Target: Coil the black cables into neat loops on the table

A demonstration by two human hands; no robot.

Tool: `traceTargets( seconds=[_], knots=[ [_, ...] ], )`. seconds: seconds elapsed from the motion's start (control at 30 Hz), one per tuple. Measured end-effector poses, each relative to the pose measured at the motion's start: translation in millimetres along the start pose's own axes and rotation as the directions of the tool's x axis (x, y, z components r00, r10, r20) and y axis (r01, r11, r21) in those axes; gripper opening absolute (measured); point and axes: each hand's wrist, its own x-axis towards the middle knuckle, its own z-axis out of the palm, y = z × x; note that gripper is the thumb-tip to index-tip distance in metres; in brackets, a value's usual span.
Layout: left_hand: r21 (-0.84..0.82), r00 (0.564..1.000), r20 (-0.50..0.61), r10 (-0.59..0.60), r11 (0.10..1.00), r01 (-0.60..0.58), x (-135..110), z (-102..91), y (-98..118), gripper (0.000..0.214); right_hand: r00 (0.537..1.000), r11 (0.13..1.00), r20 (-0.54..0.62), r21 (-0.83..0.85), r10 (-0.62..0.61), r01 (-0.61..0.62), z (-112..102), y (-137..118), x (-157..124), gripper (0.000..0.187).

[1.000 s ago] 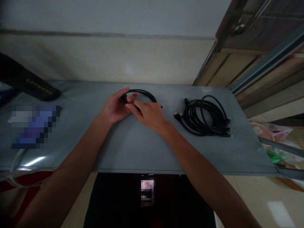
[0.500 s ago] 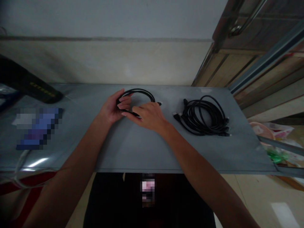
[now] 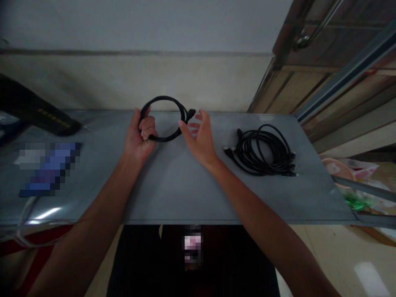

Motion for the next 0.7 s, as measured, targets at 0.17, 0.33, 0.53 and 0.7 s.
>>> traceTargets(
  seconds=[0.17, 0.33, 0.53, 0.7],
  knots=[
    [0.060, 0.999, 0.050, -0.020, 0.998, 0.017, -2.0, 3.6, -6.9, 0.043, 0.967, 0.915, 0.182, 0.331, 0.178, -0.230, 8.7, -8.2, -4.2, 0.065],
    [0.227, 0.996, 0.035, -0.081, 0.971, 0.070, -4.3, 6.7, -15.7, 0.021, 0.973, 0.924, 0.102, 0.305, 0.208, -0.230, 6.9, -24.2, -2.5, 0.059],
    [0.295, 0.991, 0.092, -0.095, 0.953, 0.063, -1.7, 5.4, -28.6, 0.026, 0.983, 0.972, 0.039, 0.148, 0.180, -0.184, -7.5, -21.2, 8.8, 0.069],
    [0.249, 0.991, 0.112, -0.069, 0.968, 0.039, 2.5, -0.3, -29.5, 0.020, 0.992, 0.993, 0.045, 0.011, 0.119, -0.119, -13.3, -7.7, 10.5, 0.069]
  ],
)
